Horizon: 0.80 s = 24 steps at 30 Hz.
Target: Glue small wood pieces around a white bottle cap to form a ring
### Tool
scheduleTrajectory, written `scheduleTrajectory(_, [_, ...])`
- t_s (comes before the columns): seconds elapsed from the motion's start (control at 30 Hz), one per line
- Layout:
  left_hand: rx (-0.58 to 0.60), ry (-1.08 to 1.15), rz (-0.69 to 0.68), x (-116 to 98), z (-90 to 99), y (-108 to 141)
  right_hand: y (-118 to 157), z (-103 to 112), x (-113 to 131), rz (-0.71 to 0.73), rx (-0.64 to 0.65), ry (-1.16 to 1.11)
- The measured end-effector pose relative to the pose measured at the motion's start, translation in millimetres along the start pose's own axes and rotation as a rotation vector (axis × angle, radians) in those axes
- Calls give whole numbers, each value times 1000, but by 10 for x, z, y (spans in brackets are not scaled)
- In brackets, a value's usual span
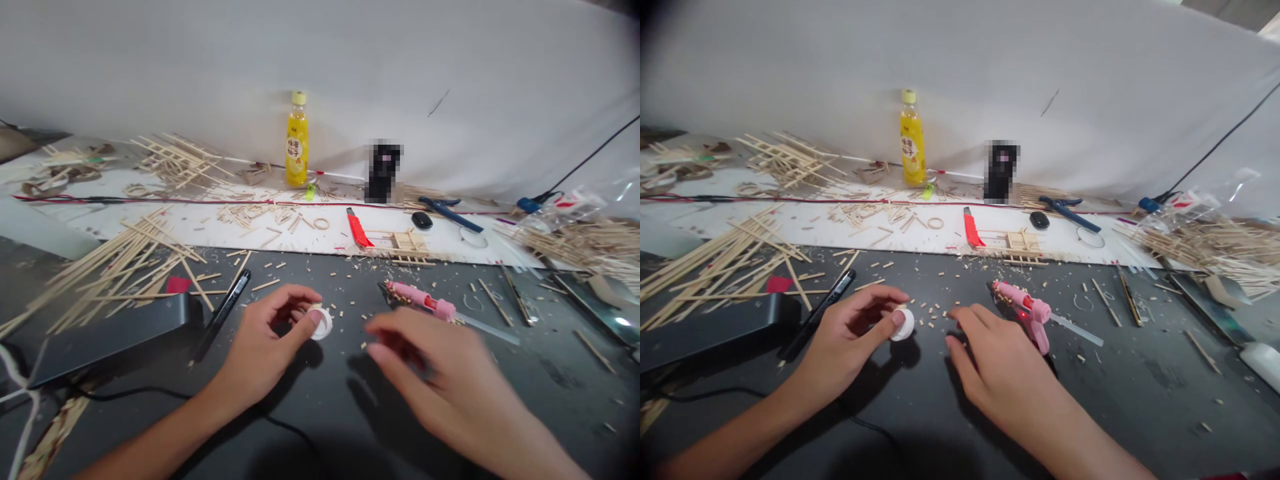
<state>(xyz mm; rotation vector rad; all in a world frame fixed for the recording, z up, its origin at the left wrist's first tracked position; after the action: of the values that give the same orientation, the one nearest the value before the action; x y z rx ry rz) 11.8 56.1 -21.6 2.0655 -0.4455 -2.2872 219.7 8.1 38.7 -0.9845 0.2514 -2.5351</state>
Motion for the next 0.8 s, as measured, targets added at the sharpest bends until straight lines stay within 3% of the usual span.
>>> scheduleTrajectory(0.1, [-6, 6, 12, 2, -5, 17, -8, -369, -237, 32, 276, 327])
scheduleTrajectory(0.13, [-7, 4, 17, 2, -8, 24, -9, -442, -321, 24, 294, 382])
scheduleTrajectory(0.27, [-20, -31, 23, 0, -5, 40, 31, -528, -517, -12, 259, 452])
scheduleTrajectory(0.6, [-28, -118, 26, 73, -43, 74, 94, -480, -608, -2, 240, 422])
scheduleTrajectory(0.7, [-26, -157, 26, 93, -78, 91, 113, -416, -592, -54, 165, 333])
scheduleTrajectory(0.8, [-12, -190, 4, 93, -103, 110, 140, -347, -549, -160, 62, 56])
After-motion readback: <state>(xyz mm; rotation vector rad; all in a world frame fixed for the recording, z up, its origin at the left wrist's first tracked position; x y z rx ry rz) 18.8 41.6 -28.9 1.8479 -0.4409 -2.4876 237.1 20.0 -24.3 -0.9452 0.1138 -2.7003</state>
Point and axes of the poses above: each hand's wrist, its own y-axis away from the middle knuckle, its own z-axis out of the back of the hand, x = y × z, the point moved 7 cm from there along -y, towards the middle knuckle, and after that the axes turned 13 degrees about z, right-handed, at the moved point
